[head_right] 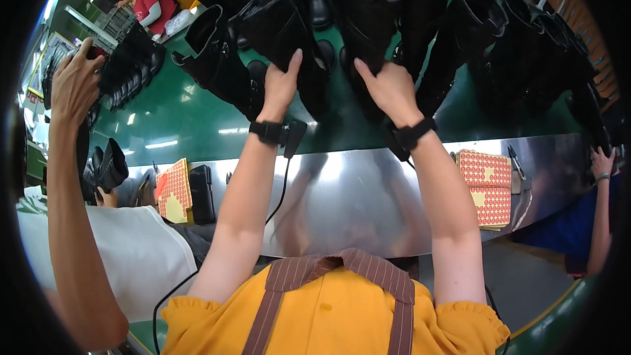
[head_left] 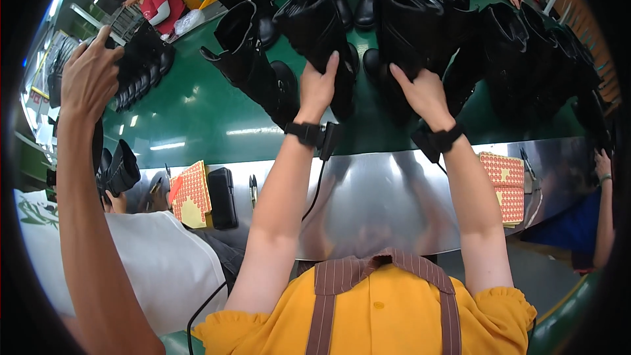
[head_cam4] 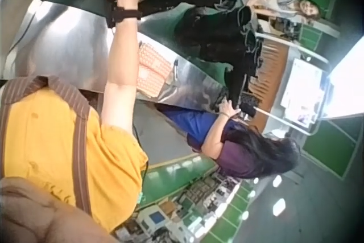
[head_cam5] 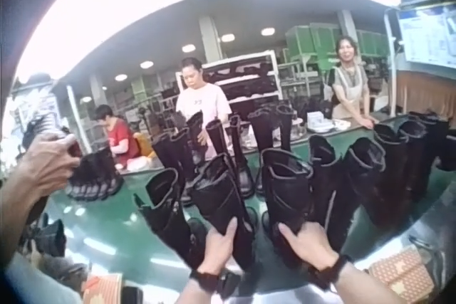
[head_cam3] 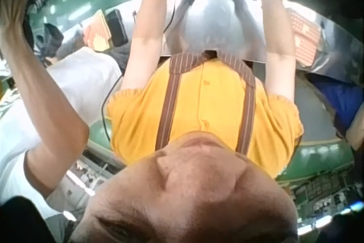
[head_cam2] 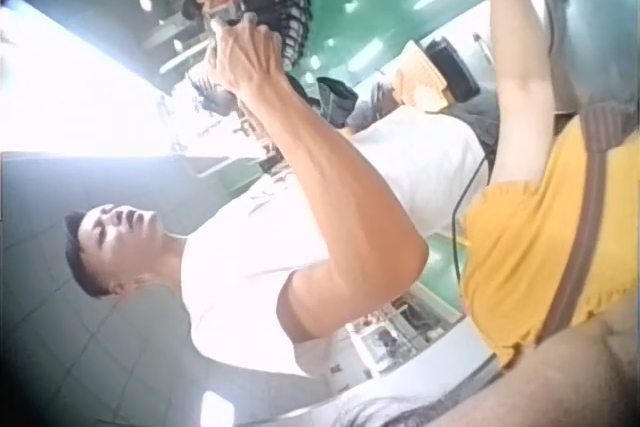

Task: Inspecting, cleaning with a sponge, and checking the quality of black leather boots on a factory production line.

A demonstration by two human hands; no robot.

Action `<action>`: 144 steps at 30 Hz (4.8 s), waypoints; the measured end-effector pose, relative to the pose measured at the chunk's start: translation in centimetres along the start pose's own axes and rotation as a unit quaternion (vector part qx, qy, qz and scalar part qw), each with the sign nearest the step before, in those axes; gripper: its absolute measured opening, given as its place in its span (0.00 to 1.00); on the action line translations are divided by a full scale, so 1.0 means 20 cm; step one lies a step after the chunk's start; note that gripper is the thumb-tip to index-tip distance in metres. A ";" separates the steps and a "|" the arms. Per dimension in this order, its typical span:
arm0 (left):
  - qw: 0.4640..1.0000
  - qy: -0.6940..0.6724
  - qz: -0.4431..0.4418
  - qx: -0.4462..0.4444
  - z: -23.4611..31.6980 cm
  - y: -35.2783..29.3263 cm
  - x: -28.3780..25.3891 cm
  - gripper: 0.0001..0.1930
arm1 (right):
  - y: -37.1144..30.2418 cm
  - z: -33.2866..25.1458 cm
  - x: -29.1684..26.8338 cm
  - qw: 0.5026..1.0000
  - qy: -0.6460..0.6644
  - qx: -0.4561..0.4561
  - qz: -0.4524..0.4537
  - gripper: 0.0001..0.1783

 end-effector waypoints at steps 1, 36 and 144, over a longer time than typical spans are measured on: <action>0.993 0.070 0.009 -0.091 0.02 0.00 0.01 0.26 | -0.02 -0.05 -0.01 1.000 0.018 0.000 0.008 0.24; 0.867 0.388 0.146 0.276 0.92 -1.41 -0.46 0.36 | -1.19 -0.23 -0.28 0.951 0.295 -0.086 -0.038 0.26; 0.970 -0.179 -0.092 -0.137 0.02 -1.21 -0.48 0.40 | -1.06 -0.24 0.04 0.953 0.070 -0.282 -0.088 0.62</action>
Point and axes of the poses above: each hand's wrist, its own y-axis towards the middle knuckle, its own x-axis out of the palm, z = x × y, the point moved 4 cm from there along y, towards the middle knuckle, and after that the axes turned 9 degrees about -x, right-handed, at the moved point
